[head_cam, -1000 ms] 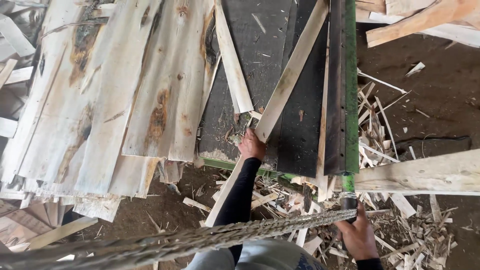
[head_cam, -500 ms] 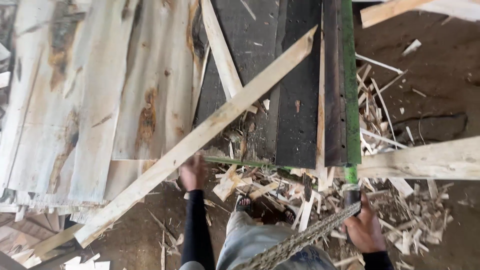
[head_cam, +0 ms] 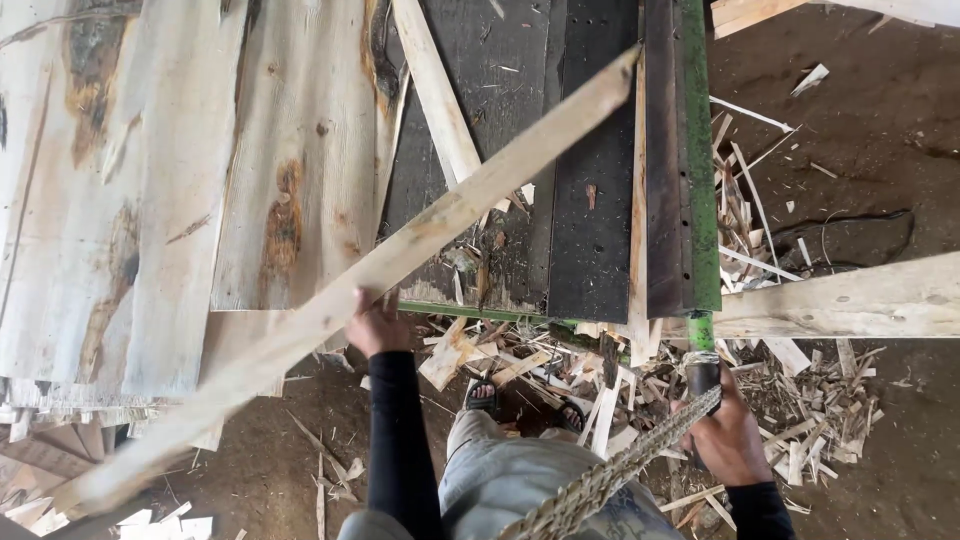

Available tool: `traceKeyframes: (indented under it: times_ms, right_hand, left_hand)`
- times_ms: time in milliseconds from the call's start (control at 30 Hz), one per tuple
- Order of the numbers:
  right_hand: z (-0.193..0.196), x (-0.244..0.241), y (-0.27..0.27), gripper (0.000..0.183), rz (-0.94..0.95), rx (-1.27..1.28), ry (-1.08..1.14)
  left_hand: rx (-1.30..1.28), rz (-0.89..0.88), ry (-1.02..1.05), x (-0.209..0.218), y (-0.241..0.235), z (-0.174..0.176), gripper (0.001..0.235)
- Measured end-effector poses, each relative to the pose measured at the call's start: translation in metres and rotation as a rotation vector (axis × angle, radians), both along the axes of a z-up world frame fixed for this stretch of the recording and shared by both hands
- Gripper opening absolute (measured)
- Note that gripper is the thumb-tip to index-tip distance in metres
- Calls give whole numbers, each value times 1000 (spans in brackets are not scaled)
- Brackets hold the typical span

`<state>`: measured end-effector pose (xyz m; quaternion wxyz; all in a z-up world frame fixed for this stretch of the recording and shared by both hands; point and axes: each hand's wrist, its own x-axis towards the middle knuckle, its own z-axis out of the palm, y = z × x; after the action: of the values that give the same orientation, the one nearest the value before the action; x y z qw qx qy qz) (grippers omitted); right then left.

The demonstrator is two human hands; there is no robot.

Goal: Operating a manual lever-action cutting machine to trim and organize thin wood slabs in a workshop.

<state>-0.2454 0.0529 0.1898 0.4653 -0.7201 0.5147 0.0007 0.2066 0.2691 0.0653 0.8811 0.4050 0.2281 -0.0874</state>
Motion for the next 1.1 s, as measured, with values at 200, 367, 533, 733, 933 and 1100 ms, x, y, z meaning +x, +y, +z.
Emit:
traceKeyframes:
  times_ms: [200,367,533,733,933,1100]
  right_hand:
    - [22,15,1,56,-108,54,-28]
    - [15,13,4,55,-109,26,36]
    - [32,15,4,56,-169,101,44]
    - [2,4,1,66,-71,-161,219]
    - [16,3,5,82,-156,-61,279]
    - [87,1,-5,41,49,-190,174]
  left_hand:
    - [389,-69,-251,38,22,88,60]
    - [457,-41,-326,139,13,28,62]
    - [137,24,-276,174,-38,2,71]
    - [44,-326,123,116,-130,-111,57]
    - [36,-281,119,106,-140,-87,40]
    - [84,-251,87,106,-127,-91,45]
